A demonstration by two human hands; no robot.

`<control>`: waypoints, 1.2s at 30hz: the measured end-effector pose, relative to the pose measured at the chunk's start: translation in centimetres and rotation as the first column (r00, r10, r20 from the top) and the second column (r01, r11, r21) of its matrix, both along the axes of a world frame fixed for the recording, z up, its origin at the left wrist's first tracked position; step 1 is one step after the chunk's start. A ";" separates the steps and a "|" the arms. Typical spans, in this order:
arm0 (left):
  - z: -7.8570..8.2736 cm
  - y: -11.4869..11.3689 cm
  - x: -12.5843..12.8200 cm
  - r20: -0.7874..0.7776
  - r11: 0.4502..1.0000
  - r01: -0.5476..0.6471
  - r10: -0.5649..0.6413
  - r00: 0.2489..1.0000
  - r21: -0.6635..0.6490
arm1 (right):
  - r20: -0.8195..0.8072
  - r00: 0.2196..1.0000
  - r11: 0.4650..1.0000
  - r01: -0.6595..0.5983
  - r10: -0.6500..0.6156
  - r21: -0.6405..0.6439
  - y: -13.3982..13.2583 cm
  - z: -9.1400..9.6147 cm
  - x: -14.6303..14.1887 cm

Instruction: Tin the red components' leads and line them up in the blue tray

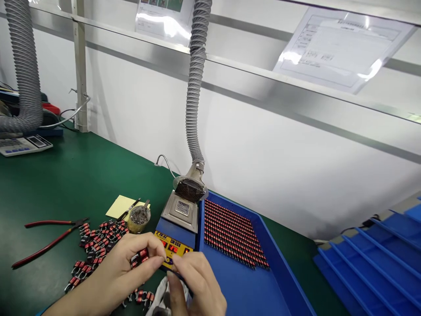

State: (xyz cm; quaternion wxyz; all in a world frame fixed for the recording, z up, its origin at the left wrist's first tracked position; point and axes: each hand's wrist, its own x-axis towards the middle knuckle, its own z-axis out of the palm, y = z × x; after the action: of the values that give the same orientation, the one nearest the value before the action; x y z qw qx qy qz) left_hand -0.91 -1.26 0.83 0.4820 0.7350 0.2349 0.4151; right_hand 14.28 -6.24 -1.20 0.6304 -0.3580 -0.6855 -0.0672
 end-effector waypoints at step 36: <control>-0.7 0.3 0.4 0.074 0.717 -0.186 0.186 0.980 0.672 | -0.226 0.972 0.980 0.016 -0.062 -0.200 0.2 -0.8 -1.3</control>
State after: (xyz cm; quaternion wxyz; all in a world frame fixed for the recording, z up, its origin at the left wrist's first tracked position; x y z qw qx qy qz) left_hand -0.48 -0.99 0.09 0.1384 0.8320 0.1405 0.5185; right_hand 12.96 -6.09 -1.98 0.6658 -0.4376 -0.6036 0.0307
